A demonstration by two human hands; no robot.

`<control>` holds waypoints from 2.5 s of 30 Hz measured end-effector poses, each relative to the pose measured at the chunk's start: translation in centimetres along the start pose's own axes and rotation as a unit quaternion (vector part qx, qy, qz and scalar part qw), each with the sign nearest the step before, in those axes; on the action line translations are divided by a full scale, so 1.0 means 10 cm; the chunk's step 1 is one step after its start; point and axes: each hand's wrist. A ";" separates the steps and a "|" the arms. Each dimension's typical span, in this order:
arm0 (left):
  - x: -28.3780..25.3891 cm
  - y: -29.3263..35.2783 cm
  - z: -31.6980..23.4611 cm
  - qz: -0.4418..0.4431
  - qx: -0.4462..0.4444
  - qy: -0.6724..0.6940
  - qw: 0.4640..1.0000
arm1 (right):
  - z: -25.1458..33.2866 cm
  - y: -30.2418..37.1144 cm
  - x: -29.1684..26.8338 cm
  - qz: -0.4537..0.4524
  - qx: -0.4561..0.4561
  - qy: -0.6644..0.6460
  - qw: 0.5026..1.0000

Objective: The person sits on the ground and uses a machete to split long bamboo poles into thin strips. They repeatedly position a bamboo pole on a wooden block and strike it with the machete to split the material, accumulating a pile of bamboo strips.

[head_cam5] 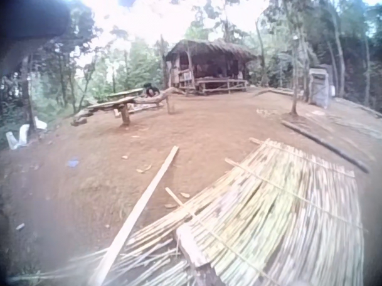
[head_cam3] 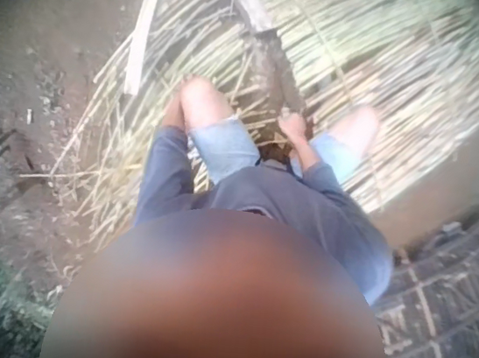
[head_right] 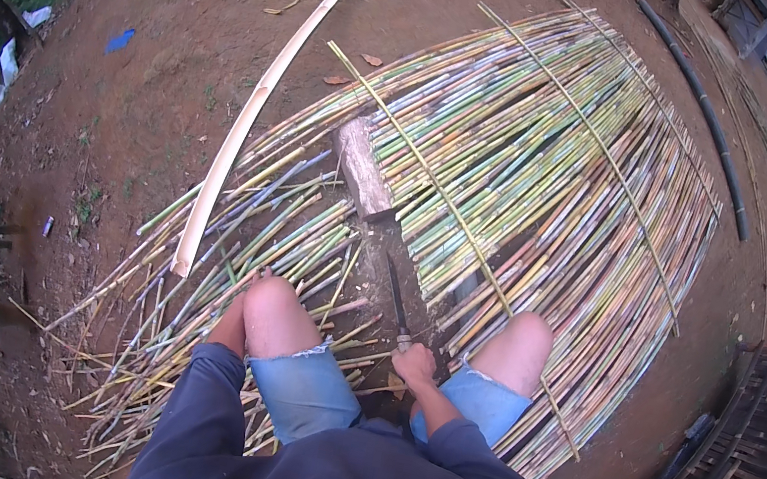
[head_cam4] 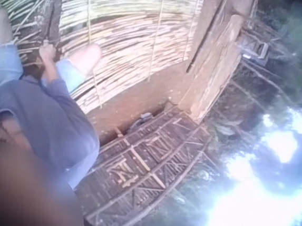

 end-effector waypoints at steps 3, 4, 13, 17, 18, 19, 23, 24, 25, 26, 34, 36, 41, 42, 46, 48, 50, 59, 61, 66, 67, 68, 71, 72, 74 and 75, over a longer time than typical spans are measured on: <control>-0.08 0.02 -0.03 0.017 0.009 0.002 1.000 | 0.00 0.00 0.04 0.009 0.008 -0.017 1.000; -0.13 -0.01 -0.07 0.022 0.015 0.003 1.000 | -0.02 -0.01 0.04 0.008 0.013 -0.026 1.000; -0.25 -0.37 -0.18 -0.106 0.156 0.099 0.977 | -0.14 -0.19 0.52 0.013 0.001 0.081 0.997; -0.62 -0.26 -0.70 -0.309 0.261 0.104 0.908 | -0.30 -0.14 0.73 -0.033 0.042 0.104 0.993; -0.81 -0.23 -0.79 -0.360 0.265 0.071 0.892 | -0.20 -0.06 0.70 -0.059 0.040 0.116 0.991; -1.07 -0.25 -0.90 -0.409 0.284 0.052 0.866 | -0.09 -0.05 0.66 -0.124 -0.026 0.068 0.990; -2.04 -0.58 -1.13 -0.488 0.231 -0.011 0.841 | 0.68 -0.43 0.49 -0.141 -0.189 -0.241 0.941; -2.26 -0.69 -1.17 -0.486 0.199 -0.024 0.850 | 0.95 -0.56 0.38 -0.098 -0.188 -0.290 0.933; -2.49 -0.73 -1.28 -0.445 0.194 -0.020 0.874 | 1.15 -0.77 0.31 -0.075 -0.187 -0.339 0.919; -2.66 -0.74 -1.34 -0.402 0.184 -0.018 0.897 | 1.35 -0.95 0.27 -0.048 -0.188 -0.388 0.901; -2.60 -1.01 -1.86 -0.342 0.119 -0.106 0.926 | 2.13 -1.66 -0.07 -0.044 -0.125 -0.487 0.863; -2.61 -1.07 -1.88 -0.349 0.139 -0.029 0.926 | 2.06 -1.80 -0.07 -0.063 -0.148 -0.474 0.866; -2.13 -0.98 -1.63 -0.385 0.150 -0.178 0.893 | 2.08 -1.87 0.01 -0.092 -0.158 -0.429 0.885; -1.99 -0.85 -1.63 -0.365 0.165 -0.194 0.896 | 2.04 -1.88 0.01 -0.096 -0.156 -0.426 0.886; -1.20 -0.50 -1.41 -0.213 0.238 -0.138 0.937 | 1.88 -1.79 0.02 -0.119 -0.139 -0.316 0.931; -0.87 -0.20 -1.32 -0.113 0.247 -0.044 0.962 | 1.61 -1.76 0.19 -0.172 -0.203 -0.306 0.914; -0.61 -0.09 -1.10 -0.150 0.231 -0.025 0.961 | 1.41 -1.51 0.34 -0.199 -0.232 -0.301 0.903; -0.35 0.00 -1.16 -0.253 0.223 0.004 0.942 | 0.57 -0.11 1.06 -0.136 -0.171 -0.305 0.927; -0.32 0.04 -1.15 -0.234 0.219 0.018 0.947 | 0.51 0.28 0.90 -0.093 -0.137 -0.304 0.938; -0.34 -0.18 -1.05 -0.252 0.257 0.043 0.932 | -0.48 0.77 1.35 0.083 0.324 -0.383 0.861; -0.35 -0.21 -1.01 -0.242 0.256 0.060 0.934 | -0.46 0.75 1.30 0.113 0.341 -0.438 0.824; -0.36 -0.22 -1.01 -0.233 0.255 0.079 0.935 | -0.38 0.66 1.30 0.106 0.334 -0.486 0.800; -0.44 -0.21 -1.07 -0.186 0.251 0.072 0.947 | -0.04 0.41 1.54 0.036 0.315 -0.610 0.726; -0.46 -0.22 -1.03 -0.165 0.248 0.070 0.952 | 0.15 0.36 1.56 0.016 0.325 -0.641 0.695; -0.42 -0.32 -0.88 -0.178 0.269 0.048 0.945 | 0.59 0.31 1.42 0.002 0.397 -0.629 0.668; -0.40 -0.35 -0.81 -0.169 0.275 0.043 0.945 | 0.69 0.26 1.54 -0.010 0.422 -0.597 0.682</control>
Point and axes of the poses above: each hand's wrist, its own y-axis away from the middle knuckle, its own x-axis out of the palm, z = x × y, and after that the axes turned 4 degrees about -y, right-handed
